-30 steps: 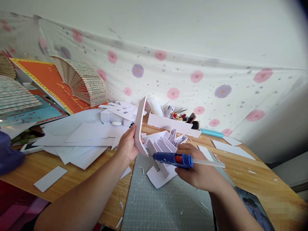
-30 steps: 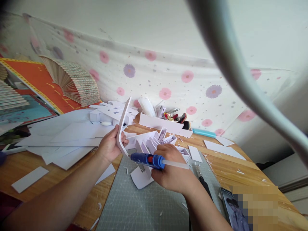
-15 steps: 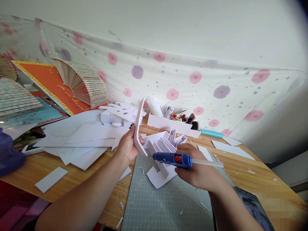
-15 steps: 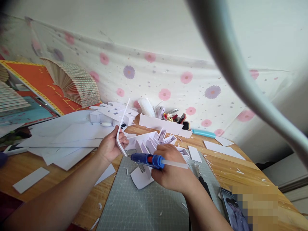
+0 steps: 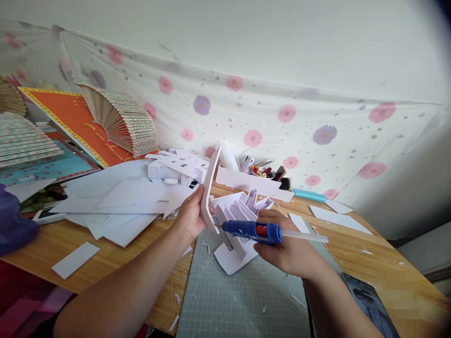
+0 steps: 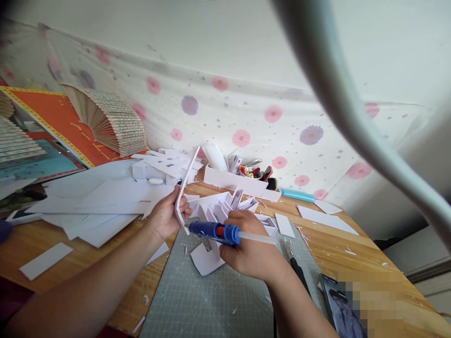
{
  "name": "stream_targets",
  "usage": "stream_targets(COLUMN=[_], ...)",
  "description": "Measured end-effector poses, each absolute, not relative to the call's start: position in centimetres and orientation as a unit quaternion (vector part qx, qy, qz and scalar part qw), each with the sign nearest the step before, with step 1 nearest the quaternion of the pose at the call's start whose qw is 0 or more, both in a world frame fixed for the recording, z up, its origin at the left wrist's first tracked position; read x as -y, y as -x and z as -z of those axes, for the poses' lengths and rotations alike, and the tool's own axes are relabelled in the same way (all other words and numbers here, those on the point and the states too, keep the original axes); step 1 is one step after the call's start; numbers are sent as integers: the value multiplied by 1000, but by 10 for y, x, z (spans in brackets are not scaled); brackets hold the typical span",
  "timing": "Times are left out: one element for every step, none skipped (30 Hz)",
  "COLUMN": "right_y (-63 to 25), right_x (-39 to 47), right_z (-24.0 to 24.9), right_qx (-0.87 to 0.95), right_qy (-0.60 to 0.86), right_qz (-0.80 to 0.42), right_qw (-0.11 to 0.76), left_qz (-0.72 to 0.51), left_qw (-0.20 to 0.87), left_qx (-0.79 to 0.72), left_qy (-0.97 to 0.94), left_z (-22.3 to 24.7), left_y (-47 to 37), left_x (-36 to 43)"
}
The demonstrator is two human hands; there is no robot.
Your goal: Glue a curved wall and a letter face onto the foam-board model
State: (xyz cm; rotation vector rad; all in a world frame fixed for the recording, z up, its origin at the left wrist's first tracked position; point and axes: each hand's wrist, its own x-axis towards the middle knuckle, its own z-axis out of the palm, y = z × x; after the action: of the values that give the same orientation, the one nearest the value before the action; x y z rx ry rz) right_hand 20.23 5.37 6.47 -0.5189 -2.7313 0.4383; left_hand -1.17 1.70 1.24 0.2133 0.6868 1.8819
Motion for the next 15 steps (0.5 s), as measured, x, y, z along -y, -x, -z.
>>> stream_targets(right_y=[-202,-202,-202,-202,-202,-203,-203,-203,-203,-203,-203,-203,-203,-202,-202], right_x=[-54,-54,-54,-54,-55,-54,-54,-54,-54,-54,-54,-55,-55,-55,-55], right_z=[-64,-64,-64,-63,-63,-63,-63,-63,-63,-63,-62,-62,-62,-62,-61], right_qx=[958,958,958,958,958,958,957,957,957,957,957,957,957,957,956], right_qy=[180,179,178,178,179,179,179,179,179,179,177,176,176,175,174], right_qz=[-153,-151,-150,-149,-148,-147,-147,-147,-147,-147,-146,-145,-145,-146,-148], right_qw=[164,166,167,169,170,172,173,174,175,176,177,178,180,182,184], left_qz=[-789,-787,-785,-783,-780,-779,-777,-776,-775,-774,-774,-773,-772,-771,-769], left_qw=[535,538,541,544,547,548,549,549,549,549,550,551,554,559,564], left_qx=[-288,-286,-285,-284,-284,-286,-288,-290,-292,-293,-292,-291,-290,-286,-282], left_qy=[-92,-95,-99,-102,-105,-106,-107,-110,-112,-114,-116,-117,-116,-111,-106], left_z=[-12,-11,-10,-9,-8,-8,-7,-7,-7,-7,-7,-8,-9,-9,-9], left_y=[12,12,12,12,12,13,13,13,13,12,11,10,10,9,8], left_x=[-17,-18,-18,-18,-18,-18,-18,-18,-18,-18,-17,-17,-17,-17,-17])
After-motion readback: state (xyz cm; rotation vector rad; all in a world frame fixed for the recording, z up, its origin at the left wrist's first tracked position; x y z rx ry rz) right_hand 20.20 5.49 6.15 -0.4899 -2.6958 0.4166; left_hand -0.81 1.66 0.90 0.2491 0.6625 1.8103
